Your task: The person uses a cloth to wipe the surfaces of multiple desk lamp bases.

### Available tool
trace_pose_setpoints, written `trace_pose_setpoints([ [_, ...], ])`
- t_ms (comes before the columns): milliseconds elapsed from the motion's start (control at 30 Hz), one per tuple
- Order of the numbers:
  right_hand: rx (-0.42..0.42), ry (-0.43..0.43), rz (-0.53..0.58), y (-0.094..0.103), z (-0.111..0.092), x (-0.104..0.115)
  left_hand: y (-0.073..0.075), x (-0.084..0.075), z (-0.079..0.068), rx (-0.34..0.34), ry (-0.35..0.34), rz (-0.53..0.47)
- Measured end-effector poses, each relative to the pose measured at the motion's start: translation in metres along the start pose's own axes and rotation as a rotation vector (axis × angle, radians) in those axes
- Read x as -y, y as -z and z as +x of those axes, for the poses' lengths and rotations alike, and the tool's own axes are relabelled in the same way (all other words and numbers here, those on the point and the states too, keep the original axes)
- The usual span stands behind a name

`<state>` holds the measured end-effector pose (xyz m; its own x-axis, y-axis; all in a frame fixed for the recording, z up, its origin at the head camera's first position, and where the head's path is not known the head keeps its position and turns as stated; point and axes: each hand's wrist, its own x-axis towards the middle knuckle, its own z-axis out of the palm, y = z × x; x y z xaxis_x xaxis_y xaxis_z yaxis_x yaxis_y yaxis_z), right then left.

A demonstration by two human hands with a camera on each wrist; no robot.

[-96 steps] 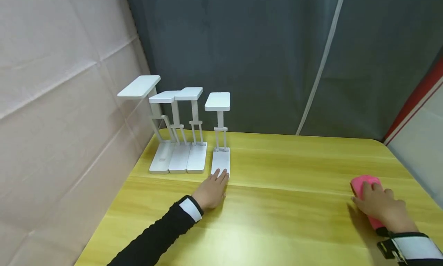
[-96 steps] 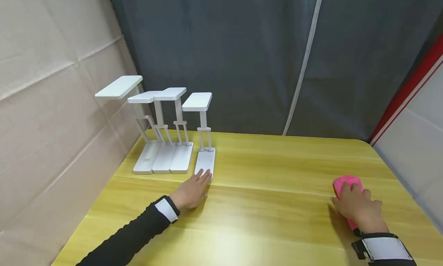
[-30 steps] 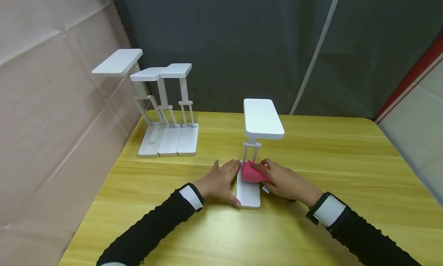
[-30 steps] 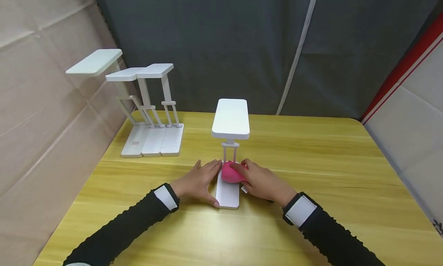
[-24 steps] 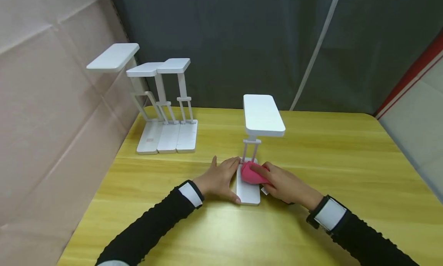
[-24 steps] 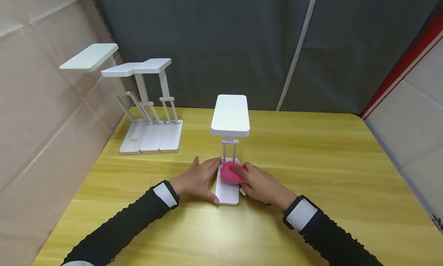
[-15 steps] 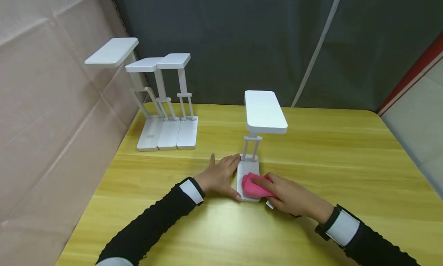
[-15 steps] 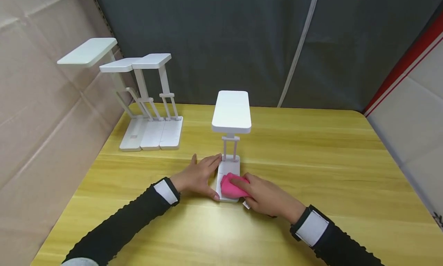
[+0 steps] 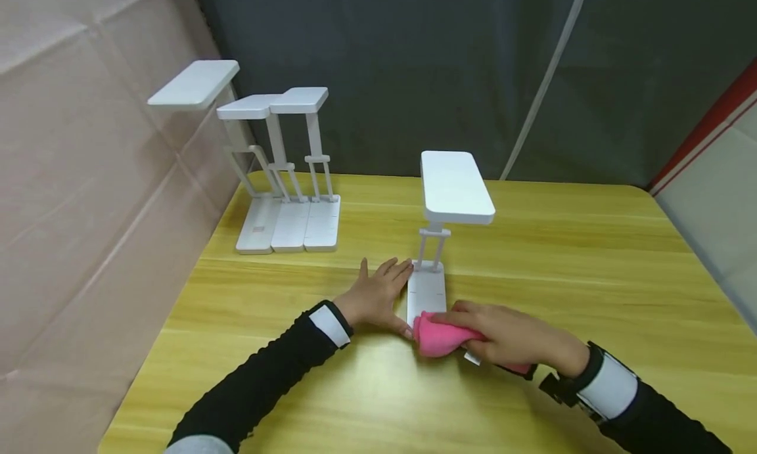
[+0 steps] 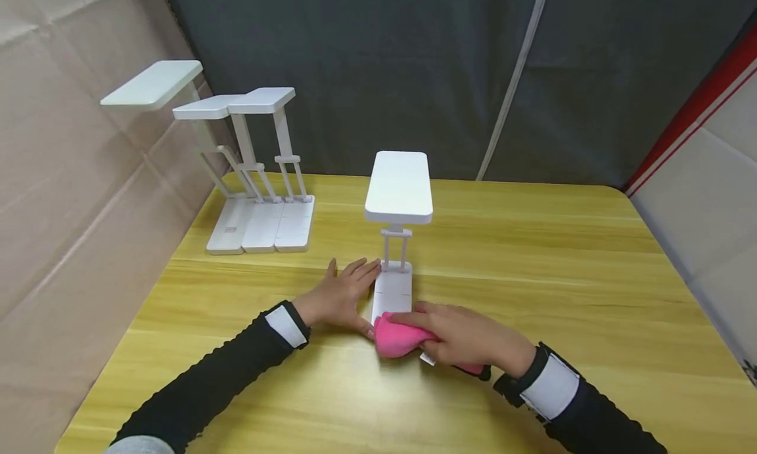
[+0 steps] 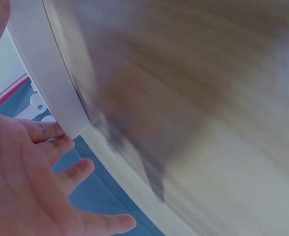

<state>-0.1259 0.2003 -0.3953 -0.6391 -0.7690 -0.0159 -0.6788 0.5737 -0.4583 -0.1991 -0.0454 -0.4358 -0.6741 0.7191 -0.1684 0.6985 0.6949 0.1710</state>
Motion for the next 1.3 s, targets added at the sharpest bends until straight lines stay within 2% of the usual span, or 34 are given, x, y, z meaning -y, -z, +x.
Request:
trace_pose_setpoints([
  [133, -0.122, -0.092, -0.084, 0.004, 0.021, -0.007, -0.002, 0.000, 0.000, -0.012, 0.006, -0.033],
  [267, -0.204, -0.142, -0.235, -0.007, 0.039, -0.013, -0.005, -0.001, -0.002, -0.005, 0.023, -0.054],
  [400, -0.245, -0.102, -0.360, -0.018, 0.043, -0.011, -0.004, -0.003, -0.002, 0.000, 0.033, -0.043],
  [533, -0.227, -0.052, -0.394, -0.020, 0.035, -0.002, -0.002, -0.005, -0.001, 0.001, 0.035, -0.014],
  [633, -0.160, -0.048, -0.346, -0.019, 0.028, 0.004, 0.000, -0.006, -0.001, 0.007, 0.037, 0.032],
  [800, -0.052, -0.053, -0.200, -0.015, 0.018, 0.010, 0.001, -0.004, -0.001, 0.031, 0.051, 0.096],
  [1000, 0.062, -0.025, -0.039, -0.007, 0.009, 0.006, 0.003, -0.003, 0.000, 0.033, 0.038, 0.088],
  [1133, 0.182, 0.004, 0.131, 0.008, 0.006, -0.001, 0.003, -0.002, -0.001, 0.028, 0.032, 0.063],
  [1233, 0.209, -0.054, 0.264, 0.024, 0.004, -0.015, 0.003, -0.002, -0.001, 0.021, 0.025, 0.049],
  [1300, 0.158, -0.130, 0.315, 0.035, 0.002, -0.031, 0.003, -0.002, -0.001, 0.016, 0.022, 0.051],
])
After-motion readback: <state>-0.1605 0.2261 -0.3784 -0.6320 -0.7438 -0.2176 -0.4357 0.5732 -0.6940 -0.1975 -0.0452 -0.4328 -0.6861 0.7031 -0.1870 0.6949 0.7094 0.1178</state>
